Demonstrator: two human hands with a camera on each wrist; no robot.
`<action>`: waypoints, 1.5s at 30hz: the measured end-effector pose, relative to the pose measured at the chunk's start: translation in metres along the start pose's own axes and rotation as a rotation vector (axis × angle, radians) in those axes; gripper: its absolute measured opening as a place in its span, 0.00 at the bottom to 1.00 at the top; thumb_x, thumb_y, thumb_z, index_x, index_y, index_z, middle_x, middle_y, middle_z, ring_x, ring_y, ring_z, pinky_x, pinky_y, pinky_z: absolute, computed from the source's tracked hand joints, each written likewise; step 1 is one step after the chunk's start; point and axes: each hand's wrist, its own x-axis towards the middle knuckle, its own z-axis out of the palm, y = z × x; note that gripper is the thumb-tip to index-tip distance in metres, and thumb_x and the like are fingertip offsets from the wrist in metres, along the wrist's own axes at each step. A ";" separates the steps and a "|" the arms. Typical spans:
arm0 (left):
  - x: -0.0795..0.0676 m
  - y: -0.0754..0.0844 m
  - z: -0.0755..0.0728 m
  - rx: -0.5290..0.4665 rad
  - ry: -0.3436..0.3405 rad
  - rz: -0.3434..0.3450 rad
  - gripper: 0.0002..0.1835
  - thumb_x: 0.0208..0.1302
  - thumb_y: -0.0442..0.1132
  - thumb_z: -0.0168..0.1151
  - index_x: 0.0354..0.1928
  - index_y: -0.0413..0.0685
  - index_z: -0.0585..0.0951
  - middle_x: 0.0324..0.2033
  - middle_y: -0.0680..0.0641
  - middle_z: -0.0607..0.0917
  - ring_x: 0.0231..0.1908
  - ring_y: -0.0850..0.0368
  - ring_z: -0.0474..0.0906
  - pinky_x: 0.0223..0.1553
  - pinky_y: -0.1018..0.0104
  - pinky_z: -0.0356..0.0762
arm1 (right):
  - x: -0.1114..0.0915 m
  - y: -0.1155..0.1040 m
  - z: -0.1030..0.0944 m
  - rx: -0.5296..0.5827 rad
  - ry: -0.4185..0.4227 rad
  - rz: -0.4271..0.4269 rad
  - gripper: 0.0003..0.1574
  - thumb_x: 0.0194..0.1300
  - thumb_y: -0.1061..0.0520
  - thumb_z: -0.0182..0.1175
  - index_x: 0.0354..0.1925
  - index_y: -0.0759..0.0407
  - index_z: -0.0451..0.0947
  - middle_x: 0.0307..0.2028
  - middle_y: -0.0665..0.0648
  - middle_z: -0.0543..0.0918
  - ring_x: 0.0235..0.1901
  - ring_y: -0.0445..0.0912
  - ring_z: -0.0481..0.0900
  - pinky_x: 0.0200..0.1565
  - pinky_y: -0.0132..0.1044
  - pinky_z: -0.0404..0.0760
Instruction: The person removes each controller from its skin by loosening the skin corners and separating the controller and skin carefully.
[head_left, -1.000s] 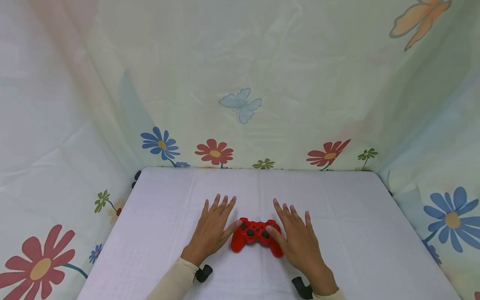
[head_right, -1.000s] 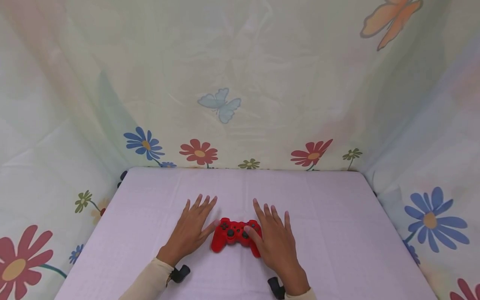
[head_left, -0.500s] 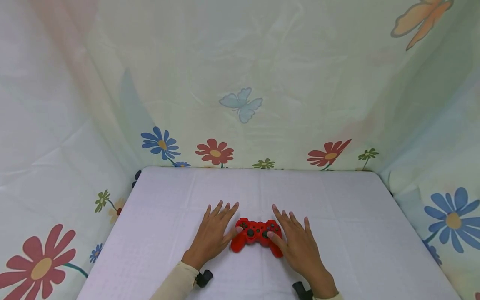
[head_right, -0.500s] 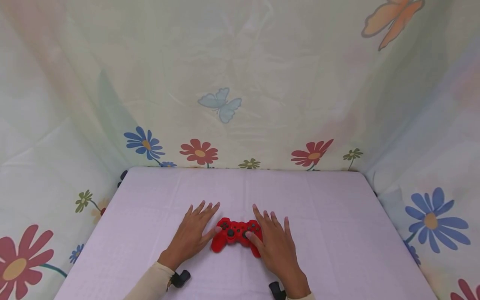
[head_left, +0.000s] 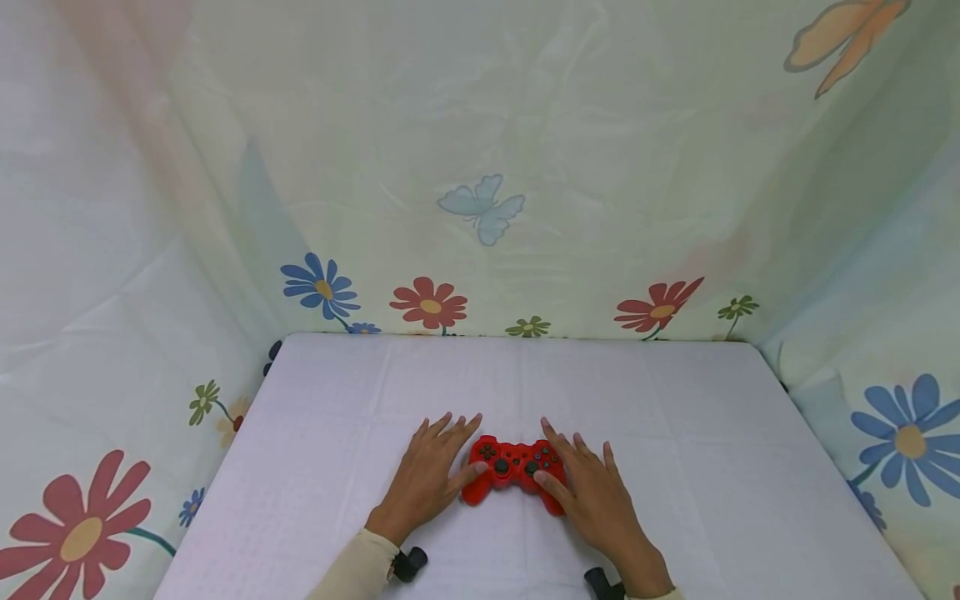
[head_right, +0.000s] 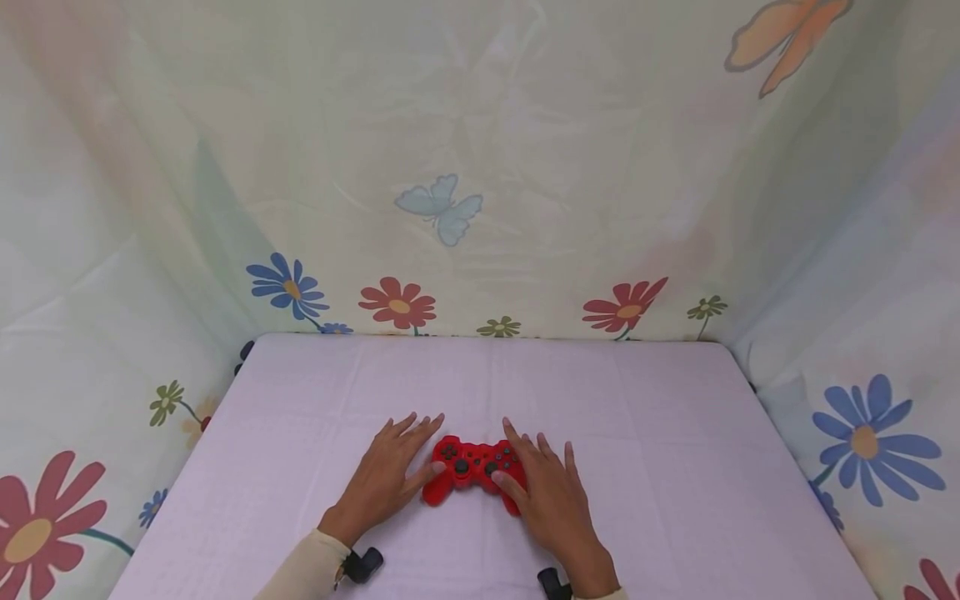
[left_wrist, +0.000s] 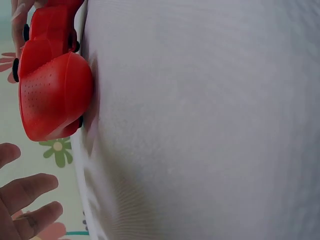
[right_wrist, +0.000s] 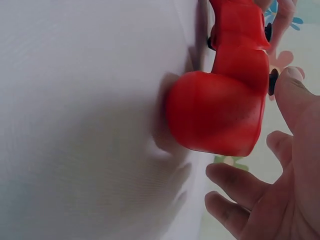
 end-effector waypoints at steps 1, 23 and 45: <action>0.000 0.000 0.001 -0.002 0.003 0.002 0.39 0.76 0.67 0.56 0.82 0.63 0.64 0.72 0.44 0.80 0.76 0.42 0.70 0.77 0.35 0.63 | 0.000 0.001 0.001 0.014 0.000 -0.005 0.48 0.74 0.29 0.59 0.84 0.37 0.57 0.71 0.62 0.79 0.74 0.70 0.70 0.76 0.76 0.49; 0.002 0.005 0.010 -0.039 -0.037 -0.006 0.37 0.72 0.62 0.65 0.78 0.62 0.71 0.67 0.51 0.84 0.72 0.46 0.76 0.78 0.40 0.64 | 0.001 0.011 0.006 0.174 -0.031 -0.053 0.43 0.74 0.38 0.63 0.81 0.42 0.64 0.73 0.60 0.77 0.75 0.66 0.71 0.77 0.75 0.51; 0.002 0.005 0.010 -0.205 0.020 -0.092 0.36 0.62 0.55 0.78 0.70 0.52 0.81 0.55 0.54 0.92 0.56 0.55 0.88 0.62 0.50 0.82 | 0.002 0.011 0.004 0.255 -0.097 0.104 0.53 0.65 0.49 0.74 0.82 0.46 0.61 0.76 0.63 0.71 0.76 0.72 0.65 0.75 0.70 0.60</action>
